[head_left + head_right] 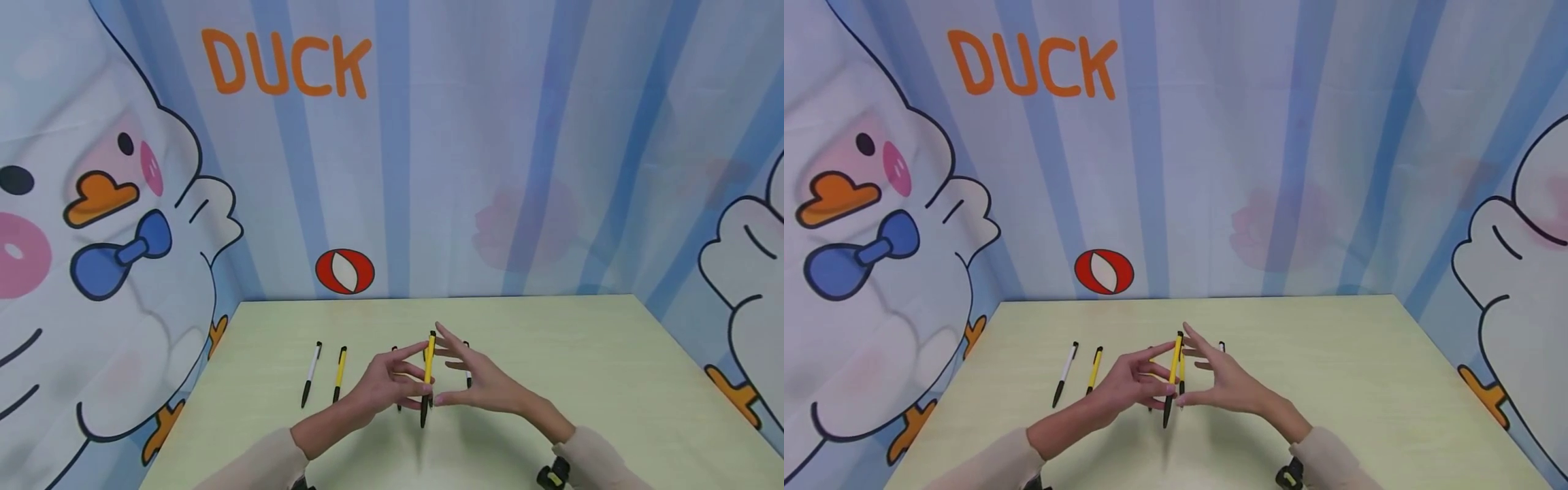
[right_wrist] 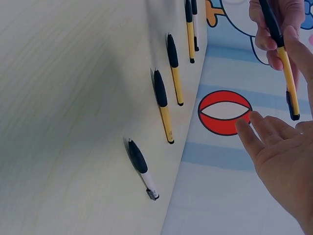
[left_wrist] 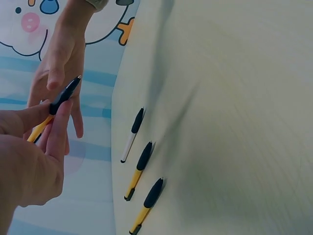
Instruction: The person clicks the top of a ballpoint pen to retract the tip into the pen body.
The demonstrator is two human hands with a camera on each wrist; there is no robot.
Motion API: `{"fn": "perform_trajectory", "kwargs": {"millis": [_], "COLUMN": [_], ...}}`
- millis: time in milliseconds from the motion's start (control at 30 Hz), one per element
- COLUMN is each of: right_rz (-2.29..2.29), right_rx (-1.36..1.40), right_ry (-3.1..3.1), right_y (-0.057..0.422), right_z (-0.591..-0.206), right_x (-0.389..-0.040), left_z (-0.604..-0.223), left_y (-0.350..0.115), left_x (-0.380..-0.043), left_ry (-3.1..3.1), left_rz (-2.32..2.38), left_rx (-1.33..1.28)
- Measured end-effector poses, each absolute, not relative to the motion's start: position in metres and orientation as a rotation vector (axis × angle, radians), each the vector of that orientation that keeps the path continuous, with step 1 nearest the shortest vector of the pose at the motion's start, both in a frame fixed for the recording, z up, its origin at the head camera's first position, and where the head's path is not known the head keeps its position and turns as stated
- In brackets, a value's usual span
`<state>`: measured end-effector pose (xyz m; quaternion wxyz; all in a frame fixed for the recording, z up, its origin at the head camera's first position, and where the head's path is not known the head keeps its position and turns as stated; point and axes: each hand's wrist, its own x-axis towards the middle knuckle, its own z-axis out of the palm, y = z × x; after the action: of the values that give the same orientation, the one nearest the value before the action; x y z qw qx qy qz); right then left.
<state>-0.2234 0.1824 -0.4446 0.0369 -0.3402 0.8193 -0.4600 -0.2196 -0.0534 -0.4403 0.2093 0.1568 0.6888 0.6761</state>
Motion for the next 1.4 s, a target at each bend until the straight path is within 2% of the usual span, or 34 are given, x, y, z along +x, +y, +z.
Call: {"fn": "perform_trajectory", "kwargs": {"millis": [567,800,1400], "right_rz": [-1.423,-1.368,-1.224], "right_rx": [-1.116,-1.098,-1.006], "right_ry": [2.541,2.562,2.725], "right_y": [0.171,0.173,0.212], "right_z": [-0.450,-0.451,-0.439], "right_x": [-0.235,-0.237,-0.230], "left_z": [-0.444,-0.446,-0.451], "left_y": [-0.048,-0.046,-0.074], "left_x": [-0.224,-0.227,-0.235], "left_ry": [1.902,1.930,2.060], "left_rz": [1.965,1.934,1.910], "left_rx": [0.275,0.300,0.212]}}
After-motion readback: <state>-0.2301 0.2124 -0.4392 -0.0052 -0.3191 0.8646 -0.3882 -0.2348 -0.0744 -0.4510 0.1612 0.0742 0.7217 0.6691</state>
